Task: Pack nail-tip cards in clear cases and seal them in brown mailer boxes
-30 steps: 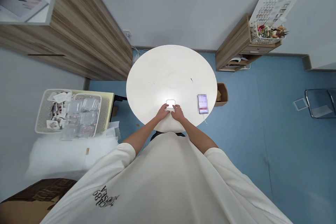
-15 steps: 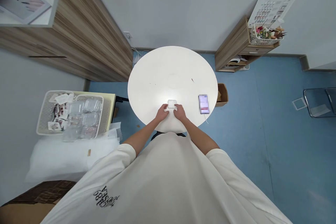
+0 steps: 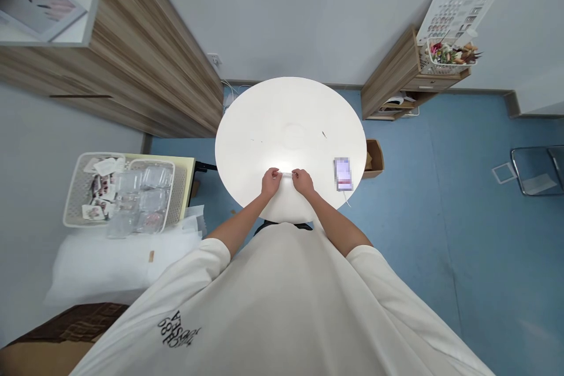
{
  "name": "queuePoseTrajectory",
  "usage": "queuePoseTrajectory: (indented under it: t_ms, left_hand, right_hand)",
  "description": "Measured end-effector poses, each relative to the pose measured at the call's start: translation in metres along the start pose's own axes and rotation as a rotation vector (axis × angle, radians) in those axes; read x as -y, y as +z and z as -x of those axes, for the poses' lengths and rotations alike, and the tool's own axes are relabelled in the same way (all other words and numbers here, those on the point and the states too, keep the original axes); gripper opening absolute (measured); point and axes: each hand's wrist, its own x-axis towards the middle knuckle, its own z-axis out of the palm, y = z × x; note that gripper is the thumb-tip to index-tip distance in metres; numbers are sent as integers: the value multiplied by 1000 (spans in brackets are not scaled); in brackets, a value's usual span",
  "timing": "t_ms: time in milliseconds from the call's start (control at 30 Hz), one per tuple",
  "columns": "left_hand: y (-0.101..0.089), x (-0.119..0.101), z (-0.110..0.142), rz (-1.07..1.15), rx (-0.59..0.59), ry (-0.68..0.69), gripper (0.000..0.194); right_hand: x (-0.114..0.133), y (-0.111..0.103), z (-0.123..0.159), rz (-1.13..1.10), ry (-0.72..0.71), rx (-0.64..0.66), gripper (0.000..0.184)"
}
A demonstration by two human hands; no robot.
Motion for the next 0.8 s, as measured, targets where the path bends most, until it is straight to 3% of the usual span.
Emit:
queuePoseTrajectory:
  t_ms: [333,800]
  left_hand:
    - [-2,-1,-6,18,29,-111,16]
    - [-6,-5,-4,24,44,-120,19]
  right_hand:
    - [-2,-8,-9,23,-72,46,27]
    - [4,-25,-11,324,-263,199,22]
